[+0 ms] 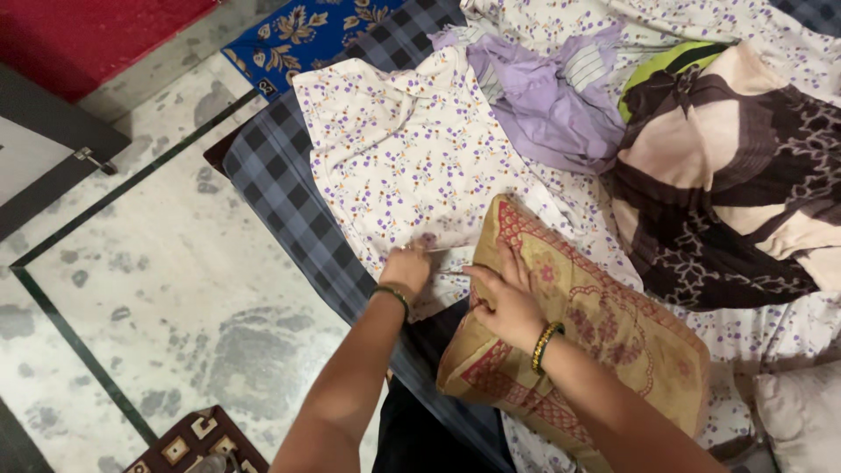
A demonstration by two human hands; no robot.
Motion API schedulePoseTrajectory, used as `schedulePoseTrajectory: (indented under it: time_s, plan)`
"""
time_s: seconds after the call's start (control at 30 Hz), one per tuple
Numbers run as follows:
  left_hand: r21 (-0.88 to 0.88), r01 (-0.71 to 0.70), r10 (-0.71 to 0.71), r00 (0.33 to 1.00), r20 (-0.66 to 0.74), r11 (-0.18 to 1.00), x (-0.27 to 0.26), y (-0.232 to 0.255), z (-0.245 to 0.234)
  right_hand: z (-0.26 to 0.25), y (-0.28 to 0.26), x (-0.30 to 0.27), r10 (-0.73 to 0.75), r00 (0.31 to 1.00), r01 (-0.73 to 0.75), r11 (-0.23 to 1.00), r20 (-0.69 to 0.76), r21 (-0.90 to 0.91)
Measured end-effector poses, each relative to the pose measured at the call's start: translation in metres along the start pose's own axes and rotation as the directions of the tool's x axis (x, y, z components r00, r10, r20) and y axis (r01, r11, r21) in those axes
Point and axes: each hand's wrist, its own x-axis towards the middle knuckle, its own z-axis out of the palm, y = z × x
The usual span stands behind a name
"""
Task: The person puts a floral-patterned pillowcase onto a tan pillow by pulling the cover over the pillow and smoothing the fabric on a bed.
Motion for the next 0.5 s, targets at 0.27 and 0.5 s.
schedulePoseTrajectory:
  time_s: [0.27,0.5]
  plan:
    - [-0.045,0.04,-0.044,0.995,-0.092,0.998,0.025,-0.011,-0.047,0.026,-0.001,-0.006,-0.192,0.98,0.191,0.981,0.051,0.021]
    - [0.011,-0.04,0.042,0.98,-0.195,0.999,0.019,-0.002,-0.073,0.041,-0.029,-0.028,-0.166,0.955,0.183,0.982,0.244,-0.045]
